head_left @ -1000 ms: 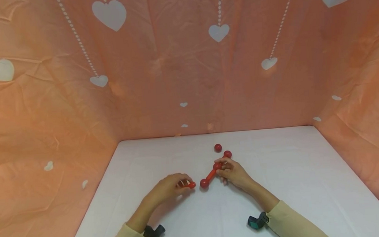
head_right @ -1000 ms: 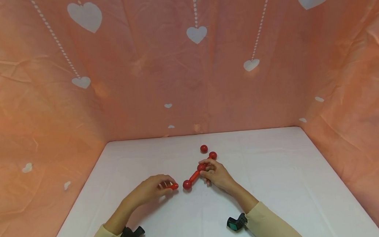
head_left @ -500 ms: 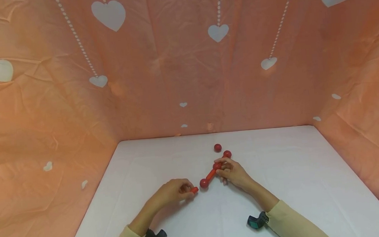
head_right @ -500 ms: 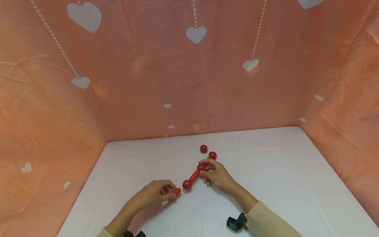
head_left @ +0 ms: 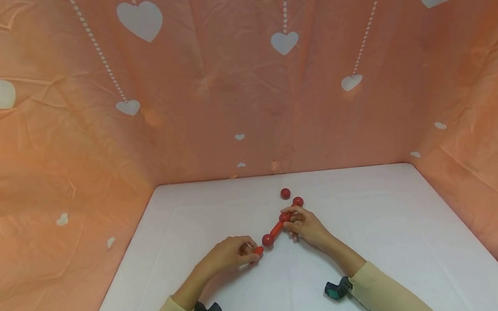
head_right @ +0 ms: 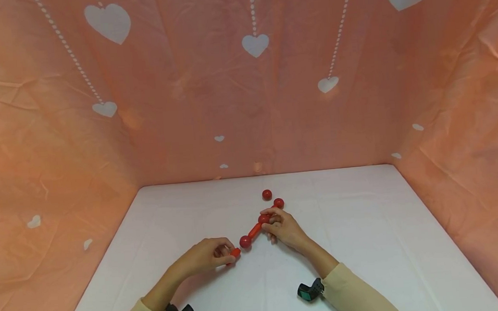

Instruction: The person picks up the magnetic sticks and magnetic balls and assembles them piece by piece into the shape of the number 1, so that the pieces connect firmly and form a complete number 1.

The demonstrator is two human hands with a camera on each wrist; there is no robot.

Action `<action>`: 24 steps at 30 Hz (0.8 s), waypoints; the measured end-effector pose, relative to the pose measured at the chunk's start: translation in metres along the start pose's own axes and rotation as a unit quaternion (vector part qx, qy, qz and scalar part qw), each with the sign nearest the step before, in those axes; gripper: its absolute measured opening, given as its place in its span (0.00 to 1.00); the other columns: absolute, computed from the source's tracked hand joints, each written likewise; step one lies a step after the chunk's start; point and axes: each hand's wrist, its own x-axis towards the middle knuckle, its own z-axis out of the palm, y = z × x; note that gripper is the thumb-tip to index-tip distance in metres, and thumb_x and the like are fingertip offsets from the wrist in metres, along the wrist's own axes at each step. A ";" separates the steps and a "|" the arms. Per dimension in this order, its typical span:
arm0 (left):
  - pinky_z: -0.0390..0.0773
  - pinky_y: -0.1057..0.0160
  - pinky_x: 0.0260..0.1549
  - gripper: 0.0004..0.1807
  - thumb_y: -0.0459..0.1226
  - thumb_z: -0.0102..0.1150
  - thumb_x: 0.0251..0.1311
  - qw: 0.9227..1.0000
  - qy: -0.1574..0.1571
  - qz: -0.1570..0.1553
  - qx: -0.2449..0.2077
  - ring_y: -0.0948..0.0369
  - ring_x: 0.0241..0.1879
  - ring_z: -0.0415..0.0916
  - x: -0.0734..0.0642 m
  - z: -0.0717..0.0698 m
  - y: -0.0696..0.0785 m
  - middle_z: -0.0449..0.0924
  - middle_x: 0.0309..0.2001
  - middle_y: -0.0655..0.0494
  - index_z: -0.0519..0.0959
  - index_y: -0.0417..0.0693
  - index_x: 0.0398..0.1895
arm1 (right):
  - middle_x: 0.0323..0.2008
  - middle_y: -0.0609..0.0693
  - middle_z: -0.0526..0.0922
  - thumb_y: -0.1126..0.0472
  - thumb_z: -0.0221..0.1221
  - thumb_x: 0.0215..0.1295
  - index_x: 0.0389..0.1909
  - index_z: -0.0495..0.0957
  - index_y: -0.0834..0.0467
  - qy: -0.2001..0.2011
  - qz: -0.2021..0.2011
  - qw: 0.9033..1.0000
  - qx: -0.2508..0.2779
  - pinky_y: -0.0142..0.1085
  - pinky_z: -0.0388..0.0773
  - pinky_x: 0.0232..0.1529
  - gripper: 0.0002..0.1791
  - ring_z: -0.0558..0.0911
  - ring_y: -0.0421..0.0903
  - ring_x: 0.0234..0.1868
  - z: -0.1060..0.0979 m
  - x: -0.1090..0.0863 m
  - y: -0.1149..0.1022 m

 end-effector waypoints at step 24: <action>0.78 0.59 0.37 0.13 0.46 0.73 0.68 1.000 0.010 0.000 0.003 0.64 0.35 0.77 0.004 0.002 0.003 0.84 0.33 0.66 0.86 0.50 0.48 | 0.39 0.58 0.82 0.64 0.66 0.75 0.69 0.75 0.62 -0.001 -0.002 1.000 -0.004 0.32 0.83 0.30 0.25 0.81 0.46 0.26 0.000 0.001 0.001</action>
